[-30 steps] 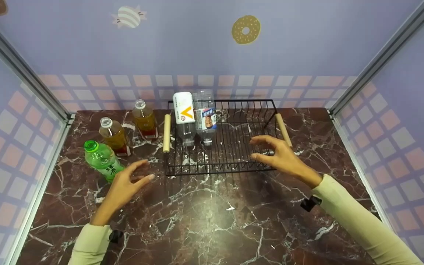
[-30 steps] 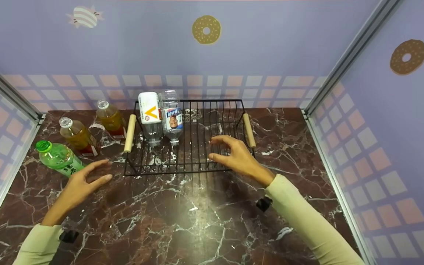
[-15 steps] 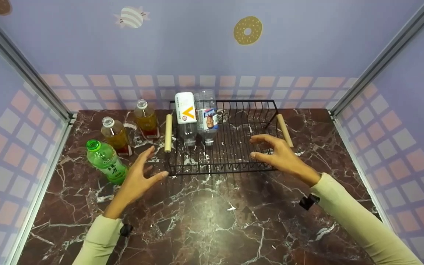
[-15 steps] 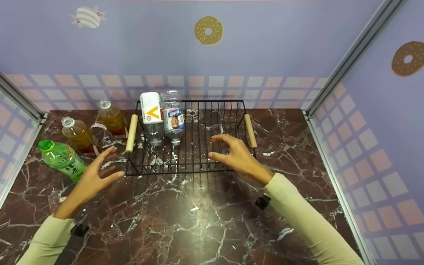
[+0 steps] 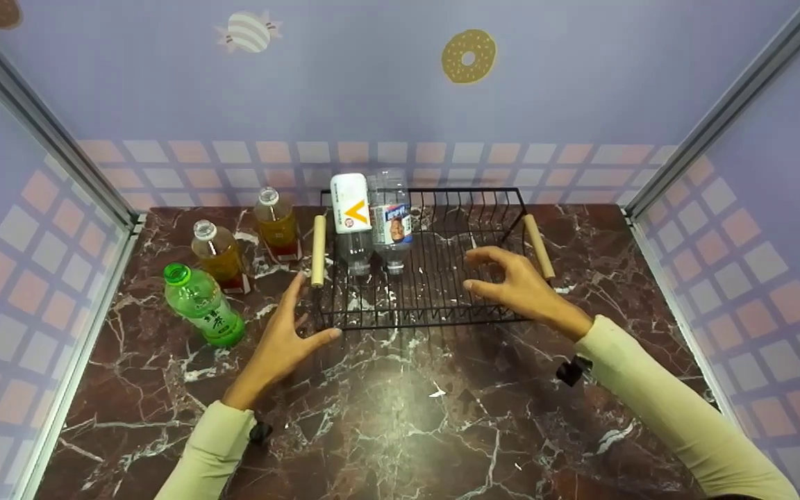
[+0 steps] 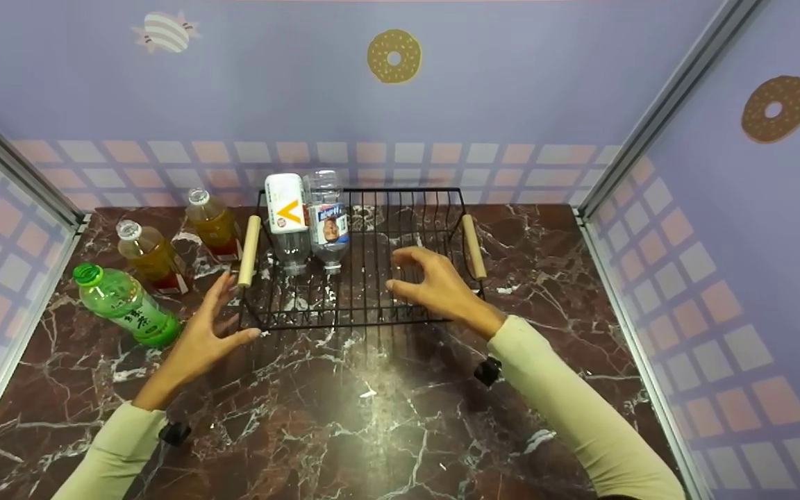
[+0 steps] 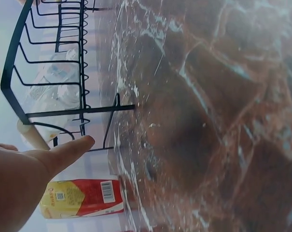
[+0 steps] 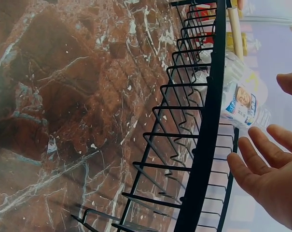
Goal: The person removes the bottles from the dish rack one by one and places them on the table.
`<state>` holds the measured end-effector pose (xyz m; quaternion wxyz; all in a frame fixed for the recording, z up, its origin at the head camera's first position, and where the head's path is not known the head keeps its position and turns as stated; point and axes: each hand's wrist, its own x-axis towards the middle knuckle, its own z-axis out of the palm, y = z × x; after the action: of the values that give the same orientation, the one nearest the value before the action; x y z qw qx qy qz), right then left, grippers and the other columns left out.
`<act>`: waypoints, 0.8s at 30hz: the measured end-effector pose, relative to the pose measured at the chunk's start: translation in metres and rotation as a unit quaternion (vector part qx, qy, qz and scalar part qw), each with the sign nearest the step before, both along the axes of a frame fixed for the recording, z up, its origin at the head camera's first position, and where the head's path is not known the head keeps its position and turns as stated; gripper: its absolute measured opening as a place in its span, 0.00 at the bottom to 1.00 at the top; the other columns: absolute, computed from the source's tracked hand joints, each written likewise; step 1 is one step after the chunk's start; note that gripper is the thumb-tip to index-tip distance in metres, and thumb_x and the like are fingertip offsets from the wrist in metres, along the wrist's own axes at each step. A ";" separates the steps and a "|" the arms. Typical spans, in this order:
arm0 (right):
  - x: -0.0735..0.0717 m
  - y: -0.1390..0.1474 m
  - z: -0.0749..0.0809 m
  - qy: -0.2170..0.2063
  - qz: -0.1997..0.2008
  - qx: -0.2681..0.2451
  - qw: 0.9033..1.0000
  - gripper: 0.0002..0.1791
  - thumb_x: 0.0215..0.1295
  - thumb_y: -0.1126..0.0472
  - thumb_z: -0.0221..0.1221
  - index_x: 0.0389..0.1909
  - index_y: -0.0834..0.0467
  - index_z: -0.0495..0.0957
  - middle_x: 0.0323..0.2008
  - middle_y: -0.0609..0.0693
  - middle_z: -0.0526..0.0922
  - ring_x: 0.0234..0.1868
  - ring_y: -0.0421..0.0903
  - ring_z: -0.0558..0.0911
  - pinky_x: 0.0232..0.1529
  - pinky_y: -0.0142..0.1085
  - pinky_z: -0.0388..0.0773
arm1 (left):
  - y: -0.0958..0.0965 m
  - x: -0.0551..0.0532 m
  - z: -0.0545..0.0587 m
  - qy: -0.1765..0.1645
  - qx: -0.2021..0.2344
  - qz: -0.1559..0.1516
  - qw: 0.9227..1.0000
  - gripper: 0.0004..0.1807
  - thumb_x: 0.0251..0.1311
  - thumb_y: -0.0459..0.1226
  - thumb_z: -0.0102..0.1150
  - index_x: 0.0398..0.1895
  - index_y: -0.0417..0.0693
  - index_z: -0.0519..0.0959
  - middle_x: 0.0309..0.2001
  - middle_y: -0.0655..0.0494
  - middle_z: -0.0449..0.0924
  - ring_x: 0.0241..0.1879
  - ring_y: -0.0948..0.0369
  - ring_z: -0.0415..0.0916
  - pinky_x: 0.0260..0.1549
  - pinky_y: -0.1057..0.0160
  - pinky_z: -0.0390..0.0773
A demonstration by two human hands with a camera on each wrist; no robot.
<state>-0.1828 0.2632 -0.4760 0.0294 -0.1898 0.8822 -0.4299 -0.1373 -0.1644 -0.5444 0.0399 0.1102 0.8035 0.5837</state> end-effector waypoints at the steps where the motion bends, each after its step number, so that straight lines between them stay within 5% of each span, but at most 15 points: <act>1: -0.001 -0.001 0.000 -0.003 -0.001 0.001 1.000 0.34 0.70 0.55 0.75 0.71 0.65 0.79 0.67 0.60 0.85 0.66 0.61 0.83 0.71 0.60 0.78 | 0.001 0.000 -0.001 -0.001 0.004 0.000 1.000 0.68 0.60 0.38 0.84 0.91 0.41 0.41 0.89 0.36 0.42 0.85 0.36 0.50 0.78 0.33 0.66; 10: -0.015 -0.006 -0.003 -0.014 -0.005 -0.006 1.000 0.35 0.71 0.53 0.74 0.72 0.64 0.77 0.68 0.60 0.84 0.67 0.64 0.82 0.73 0.62 0.76 | 0.012 -0.006 -0.005 -0.005 0.037 0.008 0.999 0.71 0.59 0.37 0.84 0.92 0.44 0.37 0.90 0.38 0.38 0.86 0.38 0.47 0.79 0.31 0.62; 18: -0.025 -0.009 -0.002 -0.034 -0.015 -0.007 0.999 0.36 0.72 0.51 0.74 0.74 0.63 0.75 0.68 0.62 0.83 0.68 0.63 0.81 0.72 0.61 0.78 | 0.019 -0.007 -0.011 -0.023 0.021 0.012 0.999 0.72 0.60 0.43 0.84 0.92 0.50 0.35 0.90 0.37 0.30 0.87 0.35 0.43 0.79 0.30 0.59; 24: -0.033 -0.013 0.001 -0.039 -0.010 -0.011 0.999 0.38 0.72 0.50 0.74 0.76 0.63 0.74 0.69 0.63 0.82 0.69 0.61 0.81 0.72 0.59 0.79 | 0.024 -0.008 -0.016 -0.025 0.039 0.013 0.999 0.74 0.59 0.41 0.85 0.93 0.52 0.34 0.89 0.33 0.37 0.85 0.35 0.50 0.79 0.32 0.61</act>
<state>-0.2155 0.2499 -0.4748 0.0578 -0.1645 0.8772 -0.4473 -0.1452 -0.1400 -0.5603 0.0475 0.0864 0.7805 0.6173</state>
